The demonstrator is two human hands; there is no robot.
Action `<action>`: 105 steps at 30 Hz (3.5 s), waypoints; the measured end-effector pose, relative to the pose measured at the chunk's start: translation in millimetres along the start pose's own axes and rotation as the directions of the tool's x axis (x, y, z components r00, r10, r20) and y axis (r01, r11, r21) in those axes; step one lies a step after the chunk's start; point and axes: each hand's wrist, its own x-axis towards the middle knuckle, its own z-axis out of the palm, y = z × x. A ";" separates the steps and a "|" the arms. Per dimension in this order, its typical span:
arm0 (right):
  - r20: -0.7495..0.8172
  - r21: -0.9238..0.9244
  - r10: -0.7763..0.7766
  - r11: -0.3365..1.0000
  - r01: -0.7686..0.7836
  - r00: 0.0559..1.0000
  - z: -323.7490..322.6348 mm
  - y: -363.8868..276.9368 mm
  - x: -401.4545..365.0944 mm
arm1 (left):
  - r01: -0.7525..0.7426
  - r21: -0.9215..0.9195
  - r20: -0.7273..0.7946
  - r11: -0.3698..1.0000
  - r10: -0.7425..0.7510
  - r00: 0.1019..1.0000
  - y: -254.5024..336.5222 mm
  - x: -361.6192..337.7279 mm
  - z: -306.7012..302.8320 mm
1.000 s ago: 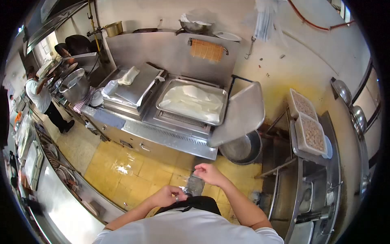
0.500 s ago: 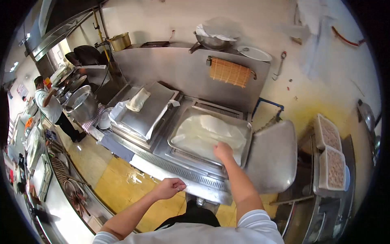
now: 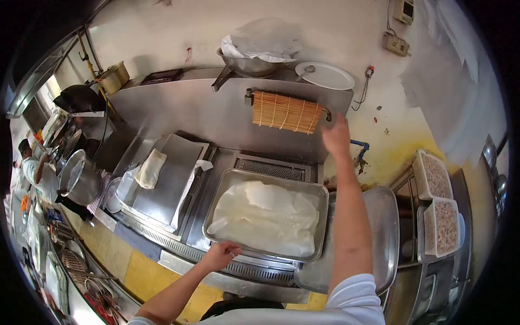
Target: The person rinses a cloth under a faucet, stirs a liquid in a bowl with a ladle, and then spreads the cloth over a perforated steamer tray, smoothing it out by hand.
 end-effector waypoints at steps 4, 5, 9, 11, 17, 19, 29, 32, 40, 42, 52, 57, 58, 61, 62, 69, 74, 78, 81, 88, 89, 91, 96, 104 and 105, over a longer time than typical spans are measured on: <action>0.135 -0.069 0.028 0.997 -0.019 0.990 40.3 24.9 29.6 | -0.071 -0.048 0.049 0.996 0.074 0.996 -2.6 23.7 4.3; 0.099 -0.002 0.061 0.998 -0.061 0.993 40.7 20.0 16.5 | -0.073 -0.061 0.051 0.996 0.076 0.996 6.9 26.0 0.6; 0.010 0.209 0.123 0.970 -0.123 0.992 35.3 -36.9 -91.3 | -0.087 -0.191 0.093 0.978 0.107 0.990 10.8 50.9 -7.3; 0.092 0.312 0.117 0.940 -0.141 0.989 36.7 -71.9 -151.6 | 0.030 -0.392 0.141 0.919 0.028 0.990 4.5 72.2 -2.7; 0.365 0.727 -0.052 0.640 -0.249 0.930 54.0 -176.1 -234.0 | 0.153 -0.887 0.190 0.435 0.041 0.981 3.6 129.4 -13.9; 0.363 0.755 0.019 0.579 -0.306 0.932 54.6 -177.0 -246.0 | 0.115 -0.951 0.173 0.288 0.184 0.968 7.4 144.6 -25.4; 0.772 0.546 0.264 0.191 -0.816 0.578 132.8 -109.8 -269.7 | 0.027 -0.950 0.009 0.312 -0.059 0.998 53.9 196.0 20.4; 0.600 0.684 0.223 0.354 -0.638 0.768 155.3 -107.0 -287.6 | -0.028 -0.971 -0.026 0.237 0.012 1.000 66.5 184.5 21.2; 0.799 0.472 0.380 0.085 -0.878 0.466 156.6 -87.1 -268.5 | -0.085 -0.867 -0.051 0.492 0.083 0.995 70.4 149.6 29.4; 0.789 0.508 0.306 0.164 -0.846 0.533 152.8 -106.1 -277.6 | -0.084 -0.838 -0.080 0.540 0.031 0.996 48.9 154.2 14.6; 0.882 0.458 0.092 0.073 -0.886 0.463 157.6 -106.1 -331.4 | -0.212 -0.620 -0.665 0.755 -0.362 0.654 -122.4 -30.7 -127.6; 0.855 0.486 0.191 0.028 -0.874 0.482 143.2 -135.9 -284.1 | -0.368 -0.640 -0.707 0.674 -0.705 -0.060 -338.0 -135.8 -143.2; 0.852 0.486 0.205 0.028 -0.873 0.481 142.6 -138.8 -280.1 | -0.149 -0.752 -0.643 0.642 -0.765 -0.049 -409.4 -136.7 -113.9; 0.841 0.496 0.238 0.026 -0.868 0.487 136.8 -146.1 -276.6 | 0.116 -0.972 -0.162 0.206 -0.937 0.309 -462.8 -141.2 -52.9; 0.828 0.502 0.269 0.033 -0.864 0.492 131.1 -151.7 -277.7 | 0.171 -0.981 -0.025 0.096 -0.928 0.373 -458.0 -134.8 -36.2; 0.796 0.525 0.329 0.045 -0.850 0.509 119.3 -139.0 -274.5 | 0.242 -0.965 0.245 -0.099 -0.671 0.700 -411.5 -86.4 56.5; 0.802 0.520 0.352 -0.013 -0.854 0.483 117.3 -136.3 -277.4 | 0.124 -0.934 0.301 -0.335 -0.550 0.779 -453.8 -82.7 58.6; 0.835 0.490 0.319 -0.056 -0.870 0.449 125.3 -123.6 -280.9 | 0.002 -0.845 0.438 -0.535 -0.689 0.578 -422.8 -88.8 -10.2; 0.846 0.484 0.310 -0.102 -0.869 0.435 127.8 -128.7 -282.1 | -0.116 -0.796 0.453 -0.594 -0.711 0.538 -392.0 -95.6 -37.1; 0.842 0.531 0.199 -0.147 -0.834 0.501 132.5 -112.1 -275.7 | 0.536 -0.791 0.075 0.295 -0.823 0.563 -394.1 -146.9 -72.2; 0.827 0.552 0.199 -0.113 -0.826 0.525 133.7 -110.0 -273.8 | 0.554 -0.677 -0.038 0.485 -0.774 0.632 -351.1 -156.1 -96.9; 0.802 0.579 0.210 -0.046 -0.814 0.559 132.1 -108.4 -275.0 | 0.462 -0.666 -0.128 0.585 -0.701 0.702 -262.1 -149.5 -129.4; 0.845 0.529 0.120 -0.039 -0.848 0.522 107.8 -118.0 -272.6 | 0.192 -0.646 -0.101 0.738 -0.332 0.938 -85.9 -45.7 -133.7; 0.642 0.652 0.081 0.467 -0.598 0.763 96.8 -124.0 -283.0 | 0.151 -0.965 0.177 0.215 0.107 0.978 11.6 175.8 -18.5; 0.604 0.632 0.036 0.586 -0.506 0.796 99.6 -123.7 -289.0 | 0.113 -0.975 0.150 0.192 0.193 0.970 14.2 190.4 -8.4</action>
